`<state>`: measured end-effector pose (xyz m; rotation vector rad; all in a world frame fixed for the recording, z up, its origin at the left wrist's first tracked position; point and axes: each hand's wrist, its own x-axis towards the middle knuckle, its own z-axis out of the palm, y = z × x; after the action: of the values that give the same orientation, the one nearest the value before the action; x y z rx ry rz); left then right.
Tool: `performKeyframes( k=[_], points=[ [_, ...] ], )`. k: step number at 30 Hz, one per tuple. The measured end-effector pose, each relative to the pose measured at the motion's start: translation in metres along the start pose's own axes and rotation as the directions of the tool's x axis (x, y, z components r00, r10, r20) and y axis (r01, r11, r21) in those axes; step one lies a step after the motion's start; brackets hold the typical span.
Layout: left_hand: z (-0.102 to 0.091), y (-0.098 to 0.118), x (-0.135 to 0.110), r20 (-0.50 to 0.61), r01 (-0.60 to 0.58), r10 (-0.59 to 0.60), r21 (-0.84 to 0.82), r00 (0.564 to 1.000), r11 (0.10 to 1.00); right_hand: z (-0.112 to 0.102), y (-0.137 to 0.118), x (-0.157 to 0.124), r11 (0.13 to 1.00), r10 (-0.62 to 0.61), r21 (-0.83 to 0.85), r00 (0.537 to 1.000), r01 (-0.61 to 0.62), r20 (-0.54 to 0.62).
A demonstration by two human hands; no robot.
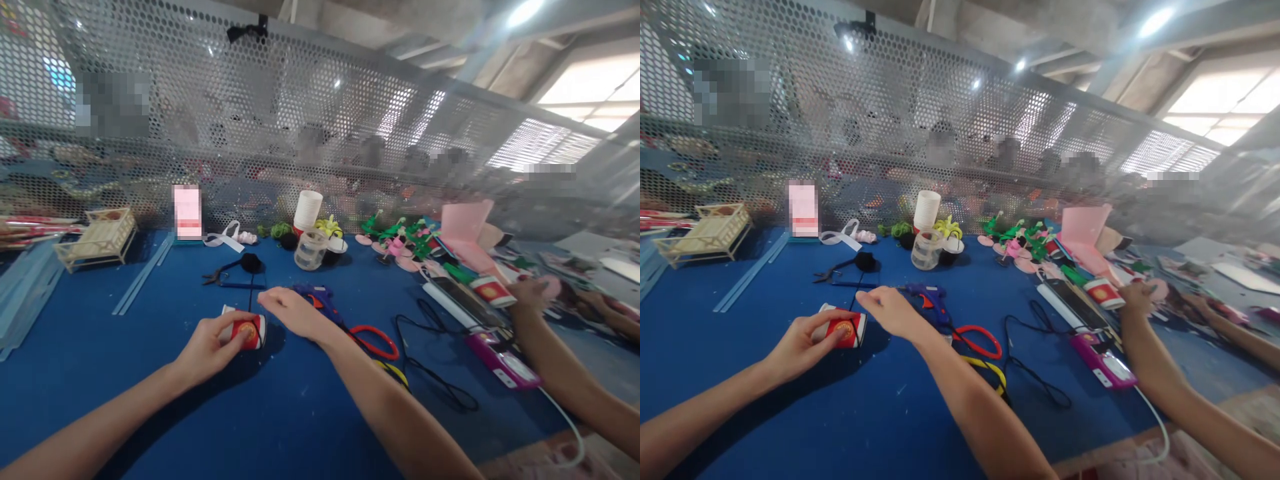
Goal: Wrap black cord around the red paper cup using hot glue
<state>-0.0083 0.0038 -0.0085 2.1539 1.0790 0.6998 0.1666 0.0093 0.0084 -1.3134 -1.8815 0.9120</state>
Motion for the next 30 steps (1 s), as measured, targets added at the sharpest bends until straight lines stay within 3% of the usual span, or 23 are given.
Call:
performKeyframes(
  k=[3, 8, 12, 18, 22, 30],
  points=[
    [0.000, 0.000, -0.001, 0.034, -0.003, 0.003, 0.014, 0.999, 1.000, 0.014, -0.002, 0.008, 0.978, 0.095, 0.173, 0.989, -0.115, 0.116],
    [-0.001, 0.002, 0.000, 0.036, 0.030, -0.028, -0.057, 0.999, 0.998, 0.016, 0.000, 0.008, 0.902, 0.137, 0.416, 0.990, -0.120, -0.011],
    [-0.002, 0.004, 0.003, 0.001, 0.149, -0.153, -0.243, 0.988, 0.959, 0.007, -0.004, 0.005, 0.907, 0.163, 0.409, 0.980, -0.102, -0.118],
    [-0.001, 0.005, 0.006, 0.082, 0.303, -0.314, -0.570, 0.946, 0.764, 0.002, -0.006, 0.004, 0.919, 0.112, 0.394, 0.972, -0.023, -0.205],
    [0.000, 0.007, 0.007, 0.114, 0.340, -0.346, -0.615, 0.931, 0.712, 0.002, -0.004, 0.005, 0.941, 0.118, 0.336, 0.967, -0.037, -0.225],
    [-0.001, 0.006, 0.006, 0.136, 0.360, -0.354, -0.606, 0.925, 0.709, 0.001, 0.002, 0.007, 0.967, 0.060, 0.253, 0.962, 0.010, -0.265]
  ],
)
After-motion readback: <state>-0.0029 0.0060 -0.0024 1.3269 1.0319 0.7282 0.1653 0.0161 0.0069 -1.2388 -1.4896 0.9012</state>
